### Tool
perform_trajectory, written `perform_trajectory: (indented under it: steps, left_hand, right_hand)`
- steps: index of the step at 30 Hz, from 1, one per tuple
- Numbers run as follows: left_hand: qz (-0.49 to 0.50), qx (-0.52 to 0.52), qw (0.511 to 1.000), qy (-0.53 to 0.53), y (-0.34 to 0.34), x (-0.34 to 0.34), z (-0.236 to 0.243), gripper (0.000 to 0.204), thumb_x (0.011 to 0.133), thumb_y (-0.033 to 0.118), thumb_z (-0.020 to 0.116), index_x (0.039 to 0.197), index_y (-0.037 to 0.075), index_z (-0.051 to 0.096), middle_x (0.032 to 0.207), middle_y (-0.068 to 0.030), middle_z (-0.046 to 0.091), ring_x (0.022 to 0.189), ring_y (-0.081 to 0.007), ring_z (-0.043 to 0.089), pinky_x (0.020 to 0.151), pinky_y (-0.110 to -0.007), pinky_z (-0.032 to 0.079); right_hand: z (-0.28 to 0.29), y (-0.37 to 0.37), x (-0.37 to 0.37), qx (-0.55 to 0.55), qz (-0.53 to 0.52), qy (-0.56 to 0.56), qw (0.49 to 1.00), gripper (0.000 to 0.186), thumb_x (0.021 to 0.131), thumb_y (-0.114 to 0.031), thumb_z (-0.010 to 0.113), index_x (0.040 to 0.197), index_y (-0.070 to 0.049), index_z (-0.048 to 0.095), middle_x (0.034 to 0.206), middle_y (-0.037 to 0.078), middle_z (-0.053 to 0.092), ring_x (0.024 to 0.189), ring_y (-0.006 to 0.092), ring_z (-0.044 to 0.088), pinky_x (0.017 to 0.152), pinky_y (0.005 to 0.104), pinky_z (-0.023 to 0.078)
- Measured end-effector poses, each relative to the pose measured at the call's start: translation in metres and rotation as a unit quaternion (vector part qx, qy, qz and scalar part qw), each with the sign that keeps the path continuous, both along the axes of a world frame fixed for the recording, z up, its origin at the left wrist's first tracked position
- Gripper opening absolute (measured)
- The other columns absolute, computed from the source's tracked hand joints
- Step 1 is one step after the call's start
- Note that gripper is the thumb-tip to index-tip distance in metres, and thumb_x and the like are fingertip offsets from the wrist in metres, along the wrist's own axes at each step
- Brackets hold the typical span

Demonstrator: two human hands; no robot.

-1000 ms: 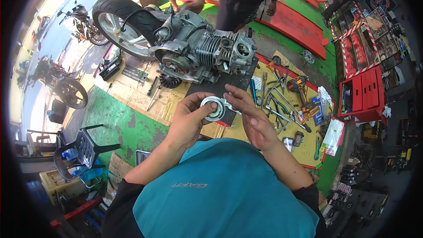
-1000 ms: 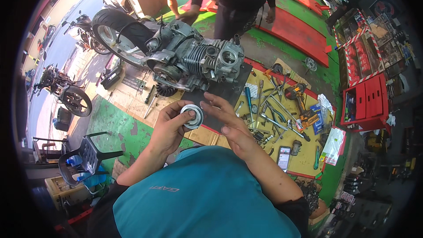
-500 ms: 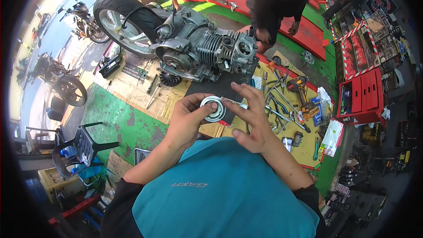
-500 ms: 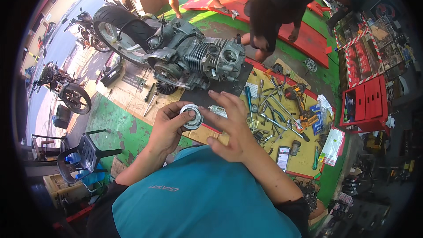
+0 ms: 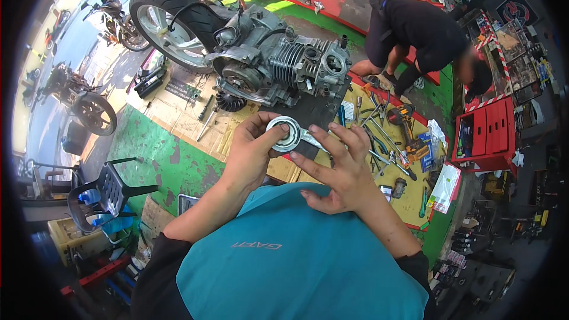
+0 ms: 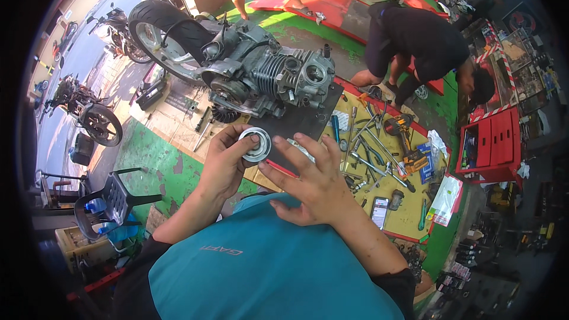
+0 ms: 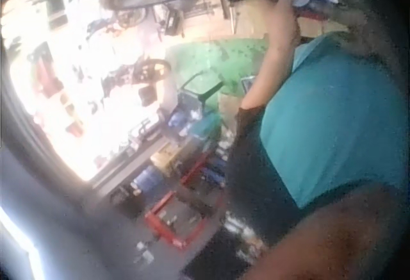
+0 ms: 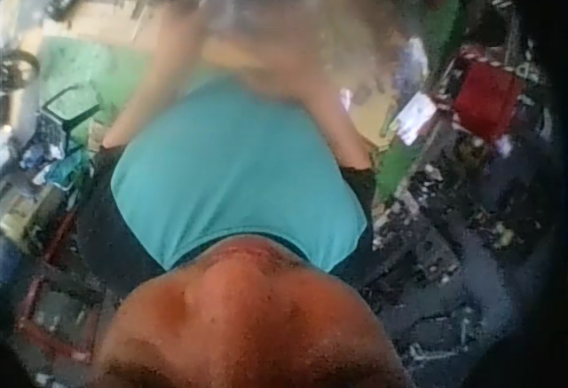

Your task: The person applies sealant to a circular engine part and then installs it onto the motorcycle engine. They use a tube of sealant and a cloth to clean the part before fitting it into place on the engine block.

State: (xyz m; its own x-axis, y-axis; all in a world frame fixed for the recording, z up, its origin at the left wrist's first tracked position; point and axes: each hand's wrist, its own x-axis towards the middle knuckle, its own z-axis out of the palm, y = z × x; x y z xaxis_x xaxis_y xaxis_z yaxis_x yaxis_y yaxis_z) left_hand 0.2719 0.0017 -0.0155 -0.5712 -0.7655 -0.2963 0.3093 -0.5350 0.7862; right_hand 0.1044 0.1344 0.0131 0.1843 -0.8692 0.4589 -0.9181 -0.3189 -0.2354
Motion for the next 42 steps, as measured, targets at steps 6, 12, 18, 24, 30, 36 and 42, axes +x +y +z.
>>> perform_trajectory:
  steps: [6,12,18,24,30,36,42]
  left_hand:
    - [0.011,0.012,1.0,-0.002,0.003,-0.001,0.002,0.018,0.094,0.003,0.066,0.109,-0.003,0.058,0.1,-0.0094,0.069,0.085,-0.0126,0.068,0.069,-0.026,0.058]
    - [0.014,0.01,1.0,0.001,0.003,0.002,-0.001,0.02,0.094,0.004,0.067,0.11,-0.003,0.058,0.1,-0.0091,0.069,0.084,-0.0127,0.068,0.069,-0.026,0.059]
    - [-0.01,0.012,1.0,0.007,0.002,0.005,-0.002,0.021,0.092,0.004,0.069,0.11,-0.004,0.061,0.1,-0.0091,0.069,0.085,-0.0131,0.069,0.069,-0.026,0.06]
    - [-0.029,0.006,1.0,-0.006,0.0,0.008,0.002,0.023,0.092,0.005,0.07,0.11,-0.004,0.062,0.099,-0.0094,0.07,0.086,-0.0136,0.07,0.07,-0.027,0.061]
    - [-0.086,-0.006,0.996,0.014,-0.004,0.014,0.002,0.024,0.091,0.006,0.072,0.112,-0.003,0.063,0.102,-0.0095,0.071,0.088,-0.0137,0.07,0.073,-0.028,0.06]
    - [-0.2,-0.055,0.978,0.017,-0.019,0.02,0.004,0.026,0.088,0.006,0.075,0.112,-0.003,0.067,0.101,-0.0071,0.072,0.09,-0.013,0.07,0.079,-0.028,0.058]
    - [-0.29,-0.085,0.953,0.032,-0.036,0.021,0.014,0.026,0.081,0.002,0.08,0.104,-0.004,0.069,0.094,-0.0091,0.073,0.083,-0.0139,0.07,0.074,-0.026,0.056]
  right_hand:
    - [-0.004,-0.005,0.005,-0.016,-0.006,0.026,1.0,0.061,0.068,-0.047,0.077,0.126,-0.029,0.069,0.154,0.006,0.044,0.142,0.0303,0.032,0.118,0.0543,0.016]
    - [-0.004,-0.009,0.003,-0.024,-0.018,0.066,0.997,0.053,0.072,-0.053,0.072,0.122,-0.035,0.072,0.15,0.006,0.049,0.14,0.0299,0.035,0.118,0.053,0.017]
    - [-0.002,-0.01,-0.003,-0.045,-0.002,0.086,0.995,0.05,0.076,-0.054,0.07,0.122,-0.035,0.071,0.149,0.006,0.05,0.141,0.0292,0.036,0.119,0.0533,0.016]
    - [0.002,-0.011,-0.01,-0.048,0.012,0.108,0.993,0.049,0.077,-0.053,0.07,0.122,-0.034,0.071,0.148,0.005,0.052,0.141,0.0292,0.036,0.119,0.0535,0.017]
    - [0.003,-0.011,-0.017,-0.038,0.056,0.031,0.997,0.054,0.072,-0.047,0.075,0.123,-0.03,0.069,0.152,0.002,0.049,0.142,0.0279,0.037,0.12,0.0544,0.015]
    - [0.008,-0.015,-0.024,-0.042,0.116,-0.014,0.992,0.055,0.066,-0.043,0.079,0.119,-0.03,0.071,0.15,0.005,0.051,0.14,0.0298,0.04,0.119,0.0536,0.018]
    - [0.014,-0.023,-0.029,-0.051,0.159,-0.027,0.986,0.054,0.063,-0.044,0.078,0.115,-0.029,0.074,0.146,0.009,0.054,0.136,0.033,0.043,0.117,0.0536,0.021]
